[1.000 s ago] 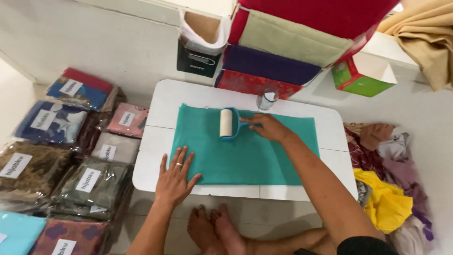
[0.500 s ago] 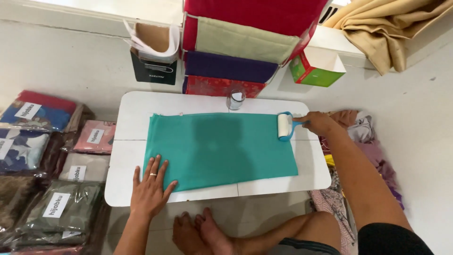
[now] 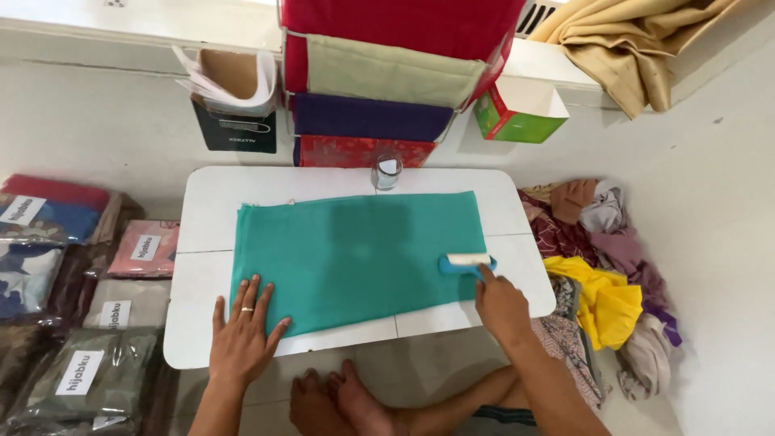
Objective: Unfolding a piece of teal fabric on a table and cleaning it thoroughly with a lint roller.
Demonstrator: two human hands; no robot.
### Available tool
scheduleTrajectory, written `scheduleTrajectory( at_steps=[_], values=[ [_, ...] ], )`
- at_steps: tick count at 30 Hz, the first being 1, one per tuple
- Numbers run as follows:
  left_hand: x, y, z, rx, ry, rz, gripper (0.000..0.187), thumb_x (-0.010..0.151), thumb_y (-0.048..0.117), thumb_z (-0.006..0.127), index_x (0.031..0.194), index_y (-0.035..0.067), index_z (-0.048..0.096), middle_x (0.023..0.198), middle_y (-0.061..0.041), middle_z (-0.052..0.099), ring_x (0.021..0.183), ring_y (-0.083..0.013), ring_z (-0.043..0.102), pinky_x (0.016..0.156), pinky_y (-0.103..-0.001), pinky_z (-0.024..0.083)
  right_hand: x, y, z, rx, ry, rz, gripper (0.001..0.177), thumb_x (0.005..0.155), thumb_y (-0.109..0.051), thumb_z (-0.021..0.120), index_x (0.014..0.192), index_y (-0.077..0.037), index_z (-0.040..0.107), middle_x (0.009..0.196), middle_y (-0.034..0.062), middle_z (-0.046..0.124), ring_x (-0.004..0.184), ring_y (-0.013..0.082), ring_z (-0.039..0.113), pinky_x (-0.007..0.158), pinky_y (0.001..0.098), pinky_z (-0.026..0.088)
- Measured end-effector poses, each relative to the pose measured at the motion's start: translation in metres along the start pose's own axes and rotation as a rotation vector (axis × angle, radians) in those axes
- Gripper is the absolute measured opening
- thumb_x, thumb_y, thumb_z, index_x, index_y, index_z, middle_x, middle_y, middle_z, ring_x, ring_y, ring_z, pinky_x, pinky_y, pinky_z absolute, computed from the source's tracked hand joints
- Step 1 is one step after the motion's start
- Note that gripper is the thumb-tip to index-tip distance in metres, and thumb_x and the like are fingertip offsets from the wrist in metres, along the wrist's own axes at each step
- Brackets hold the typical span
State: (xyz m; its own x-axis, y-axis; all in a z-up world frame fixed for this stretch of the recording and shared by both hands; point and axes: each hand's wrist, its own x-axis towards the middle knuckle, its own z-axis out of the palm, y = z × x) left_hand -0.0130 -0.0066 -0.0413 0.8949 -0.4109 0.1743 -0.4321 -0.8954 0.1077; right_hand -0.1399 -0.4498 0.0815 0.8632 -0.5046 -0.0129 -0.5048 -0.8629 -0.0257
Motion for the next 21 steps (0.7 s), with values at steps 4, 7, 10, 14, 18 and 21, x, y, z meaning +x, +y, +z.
scheduleTrajectory(
  at_steps=[4,7,10,14,18,21],
  values=[
    [-0.001,-0.001,0.003,-0.021,-0.020,-0.012,0.080,0.095,0.072,0.030,0.156,0.022,0.035,0.169,0.000,0.027,0.158,-0.0194,0.019,0.128,-0.053,0.009,0.076,-0.007,0.021,0.055,0.037,-0.013,0.046,0.101,-0.029,0.051,0.145,-0.016,0.054,0.093,0.0201,0.069,0.078,0.0401,0.069,0.071,0.0498,0.056],
    [0.000,-0.005,0.011,-0.007,-0.010,0.004,0.080,0.096,0.073,0.027,0.157,0.022,0.033,0.170,0.001,0.024,0.159,-0.0185,0.015,0.128,-0.052,0.006,0.138,-0.008,0.037,0.142,0.124,-0.073,0.048,0.100,-0.023,0.053,0.146,-0.011,0.053,0.103,0.0244,0.070,0.088,0.0429,0.069,0.079,0.0520,0.055],
    [0.001,-0.004,0.005,-0.032,-0.039,0.000,0.079,0.096,0.072,0.028,0.157,0.021,0.034,0.170,0.000,0.024,0.159,-0.0197,0.016,0.128,-0.053,0.007,0.171,-0.006,0.044,0.167,0.085,-0.087,0.049,0.099,-0.021,0.055,0.147,-0.012,0.053,0.105,0.0233,0.073,0.093,0.0422,0.070,0.083,0.0495,0.056],
    [0.001,-0.005,0.007,-0.038,-0.052,-0.005,0.080,0.096,0.073,0.026,0.157,0.022,0.032,0.171,0.001,0.023,0.159,-0.0183,0.014,0.128,-0.052,0.004,0.126,-0.001,0.043,0.156,0.074,-0.082,0.049,0.101,-0.024,0.054,0.148,-0.010,0.051,0.100,0.0237,0.072,0.087,0.0409,0.070,0.079,0.0488,0.056],
    [0.001,-0.005,0.007,-0.031,-0.039,0.002,0.081,0.096,0.074,0.025,0.157,0.022,0.033,0.171,0.001,0.023,0.159,-0.0192,0.015,0.127,-0.053,0.007,0.023,0.012,0.039,0.181,0.083,-0.095,0.054,0.101,-0.025,0.054,0.152,-0.009,0.047,0.091,0.0211,0.068,0.075,0.0376,0.067,0.070,0.0482,0.055],
    [0.000,-0.007,0.009,-0.020,-0.056,0.002,0.080,0.095,0.073,0.026,0.157,0.023,0.032,0.171,0.002,0.022,0.159,-0.0189,0.015,0.127,-0.053,0.008,-0.051,0.026,0.040,0.188,0.064,-0.041,0.055,0.100,-0.029,0.055,0.153,-0.014,0.048,0.093,0.0198,0.068,0.072,0.0387,0.067,0.067,0.0499,0.055]
  ],
)
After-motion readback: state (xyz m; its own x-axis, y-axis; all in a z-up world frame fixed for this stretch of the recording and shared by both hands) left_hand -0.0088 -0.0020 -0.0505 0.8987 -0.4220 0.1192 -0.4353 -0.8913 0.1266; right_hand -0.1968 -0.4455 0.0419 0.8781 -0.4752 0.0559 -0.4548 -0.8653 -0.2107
